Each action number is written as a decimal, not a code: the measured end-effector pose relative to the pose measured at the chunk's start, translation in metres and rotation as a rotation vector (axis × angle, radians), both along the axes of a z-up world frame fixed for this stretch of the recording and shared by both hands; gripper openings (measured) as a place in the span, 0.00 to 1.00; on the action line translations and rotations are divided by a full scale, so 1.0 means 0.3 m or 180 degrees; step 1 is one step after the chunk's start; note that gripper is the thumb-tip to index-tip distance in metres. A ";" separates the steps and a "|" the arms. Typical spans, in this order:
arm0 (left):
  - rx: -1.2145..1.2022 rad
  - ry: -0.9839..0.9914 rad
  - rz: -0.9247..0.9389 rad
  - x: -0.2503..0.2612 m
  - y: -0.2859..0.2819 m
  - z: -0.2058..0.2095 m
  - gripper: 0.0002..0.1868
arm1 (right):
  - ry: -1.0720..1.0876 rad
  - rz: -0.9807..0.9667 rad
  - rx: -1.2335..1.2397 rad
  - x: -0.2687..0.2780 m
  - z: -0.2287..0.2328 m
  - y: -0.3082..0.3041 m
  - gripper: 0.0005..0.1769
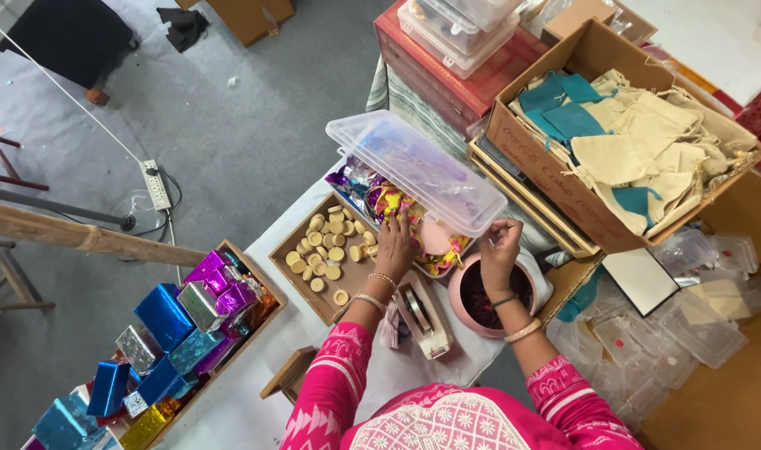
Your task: The person wipes a small cardboard box with a cloth, places a colorful item inside, and closes the lid. They then wrap the box in a sheet of shiny purple foil, folding the edges and securing the package with tape.
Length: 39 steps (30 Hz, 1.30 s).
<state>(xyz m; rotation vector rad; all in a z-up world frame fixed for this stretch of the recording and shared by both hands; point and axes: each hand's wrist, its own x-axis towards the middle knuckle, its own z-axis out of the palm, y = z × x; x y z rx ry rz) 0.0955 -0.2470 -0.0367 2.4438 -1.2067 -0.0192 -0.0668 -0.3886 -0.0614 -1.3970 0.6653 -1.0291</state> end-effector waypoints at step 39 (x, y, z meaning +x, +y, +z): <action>0.0401 -0.0212 -0.0390 0.025 0.018 0.009 0.38 | -0.0006 0.0672 0.0326 -0.017 -0.010 -0.040 0.19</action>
